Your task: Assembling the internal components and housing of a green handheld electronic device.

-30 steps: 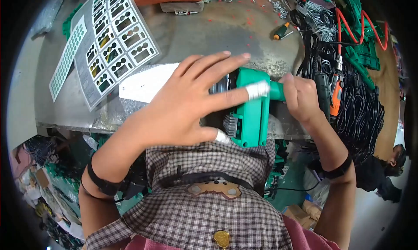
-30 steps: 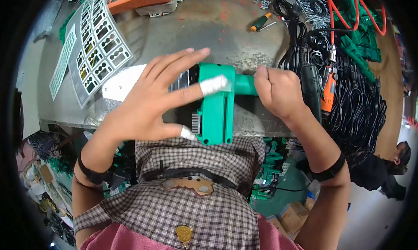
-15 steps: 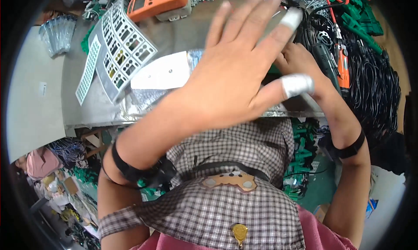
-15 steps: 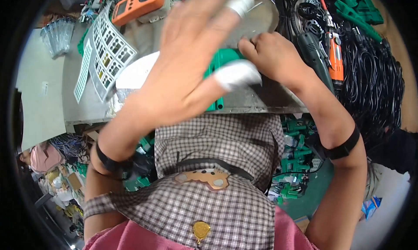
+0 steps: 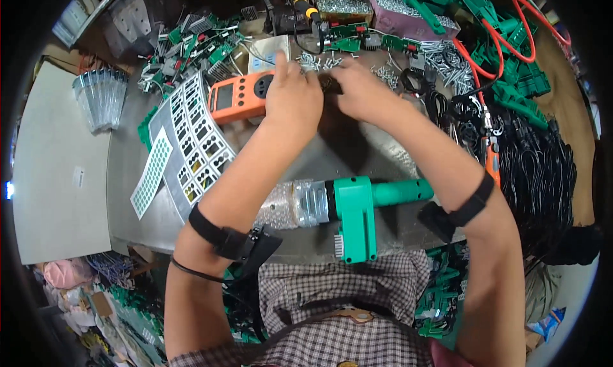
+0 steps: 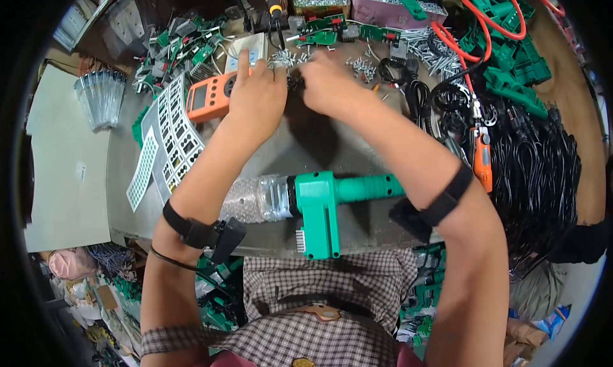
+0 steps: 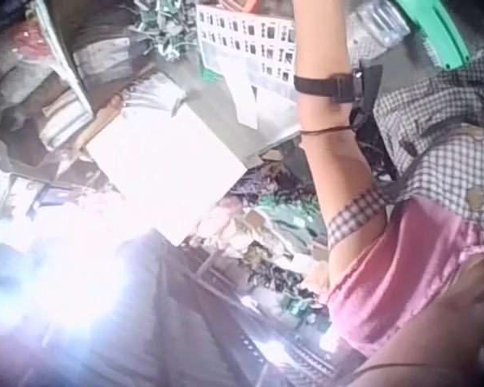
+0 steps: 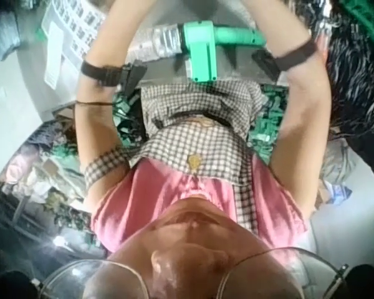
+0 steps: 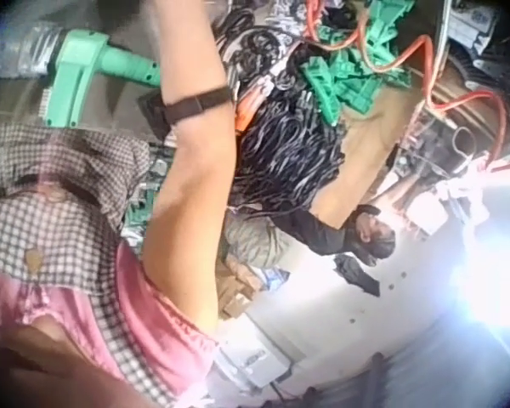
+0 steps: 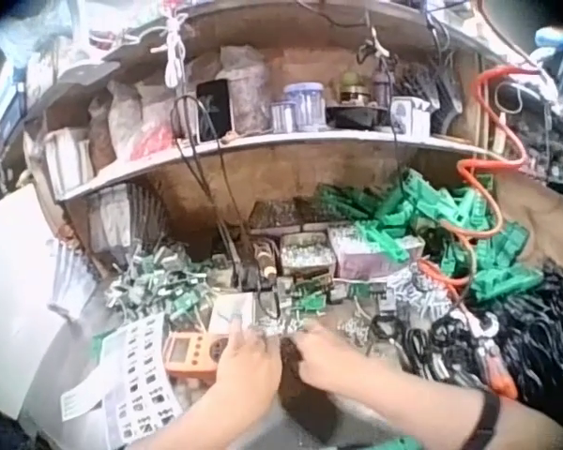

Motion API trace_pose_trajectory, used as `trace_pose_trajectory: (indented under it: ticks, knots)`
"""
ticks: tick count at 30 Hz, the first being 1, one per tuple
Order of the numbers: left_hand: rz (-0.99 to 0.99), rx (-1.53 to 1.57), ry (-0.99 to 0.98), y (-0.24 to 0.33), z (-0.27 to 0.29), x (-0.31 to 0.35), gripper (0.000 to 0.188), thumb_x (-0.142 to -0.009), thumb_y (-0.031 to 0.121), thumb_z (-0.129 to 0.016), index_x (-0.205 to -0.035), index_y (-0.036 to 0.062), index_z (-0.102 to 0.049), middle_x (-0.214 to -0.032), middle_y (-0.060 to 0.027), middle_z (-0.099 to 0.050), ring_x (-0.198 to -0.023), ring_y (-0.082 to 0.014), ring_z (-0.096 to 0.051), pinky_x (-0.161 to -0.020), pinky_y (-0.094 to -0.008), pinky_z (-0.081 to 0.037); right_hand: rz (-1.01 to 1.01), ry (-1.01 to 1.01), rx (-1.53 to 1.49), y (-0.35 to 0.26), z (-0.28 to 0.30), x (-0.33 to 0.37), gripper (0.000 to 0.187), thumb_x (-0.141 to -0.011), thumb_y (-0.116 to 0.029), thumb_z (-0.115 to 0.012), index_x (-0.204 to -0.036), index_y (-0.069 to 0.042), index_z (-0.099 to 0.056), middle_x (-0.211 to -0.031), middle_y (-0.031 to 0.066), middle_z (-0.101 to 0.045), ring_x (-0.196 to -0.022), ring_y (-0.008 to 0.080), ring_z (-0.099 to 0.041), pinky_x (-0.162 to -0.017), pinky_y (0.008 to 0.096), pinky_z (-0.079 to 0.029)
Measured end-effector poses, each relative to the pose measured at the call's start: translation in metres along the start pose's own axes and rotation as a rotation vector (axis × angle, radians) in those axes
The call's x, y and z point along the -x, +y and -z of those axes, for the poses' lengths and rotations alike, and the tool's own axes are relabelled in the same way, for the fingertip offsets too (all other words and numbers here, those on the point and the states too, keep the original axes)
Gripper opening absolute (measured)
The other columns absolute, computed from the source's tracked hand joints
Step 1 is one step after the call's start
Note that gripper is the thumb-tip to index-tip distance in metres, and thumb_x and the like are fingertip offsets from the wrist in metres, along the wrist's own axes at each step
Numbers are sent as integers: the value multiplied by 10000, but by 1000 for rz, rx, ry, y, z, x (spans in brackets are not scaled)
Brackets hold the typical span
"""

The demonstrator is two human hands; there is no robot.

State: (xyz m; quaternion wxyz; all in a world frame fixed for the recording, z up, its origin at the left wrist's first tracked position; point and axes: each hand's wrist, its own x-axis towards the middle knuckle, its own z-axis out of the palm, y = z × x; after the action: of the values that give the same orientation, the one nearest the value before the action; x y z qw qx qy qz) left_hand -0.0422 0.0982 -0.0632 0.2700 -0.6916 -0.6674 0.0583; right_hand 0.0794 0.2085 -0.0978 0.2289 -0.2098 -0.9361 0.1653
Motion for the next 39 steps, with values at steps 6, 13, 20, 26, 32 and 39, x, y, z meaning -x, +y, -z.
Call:
trace_pose_trajectory:
  ticks: [6, 13, 20, 26, 32, 39]
  knots:
    - [-77, 172, 15, 4, -19, 26, 128, -766, 117, -673, -866, 43, -706, -872, -66, -680, -1036, -230, -600, -1078, -458, -312, 13, -108, -17, -9, 2, 28, 129, -785, 12, -622, -898, 30, -684, -995, 221, -653, -923, 412, -645, -825, 479, -538]
    - [-29, 323, 186, -2, -12, 42, 63, -768, 96, -665, -827, 98, -684, -829, -32, -668, -1012, -202, -591, -1067, -459, -317, -398, -147, -529, -33, 63, 54, 196, -881, -150, -717, -992, 9, -739, -963, 137, -739, -878, 223, -704, -817, 314, -547]
    - [-45, 374, 206, -1, -3, 49, 96, -744, 75, -683, -835, 95, -661, -838, -32, -675, -978, -196, -614, -1067, -461, -302, -281, -349, -492, -69, 76, 105, 212, -918, -195, -703, -1043, -32, -754, -1046, 100, -696, -1001, 229, -646, -923, 332, -495]
    - [-5, 657, 285, -11, 0, 80, 367, -772, -34, -649, -1123, 66, -674, -963, -100, -708, -857, -249, -646, -860, -376, -455, -65, -306, -94, -69, 86, 98, 327, -882, -281, -695, -1081, -25, -736, -1116, 191, -682, -1060, 341, -653, -888, 426, -527]
    - [206, 1051, 239, -9, 5, 86, 335, -831, -40, -620, -1156, 27, -664, -973, -160, -690, -858, -325, -663, -730, -367, -532, -123, -429, -113, -55, 34, 53, 241, -812, -171, -716, -965, 14, -718, -866, 215, -706, -840, 382, -697, -782, 437, -561]
    - [161, 952, -59, -16, 5, 98, 292, -835, -52, -585, -1112, 7, -656, -1063, -185, -663, -1010, -383, -634, -887, -441, -501, -114, -366, -204, -55, 31, 38, 201, -785, -110, -739, -929, 26, -707, -893, 236, -702, -863, 392, -690, -790, 449, -554]
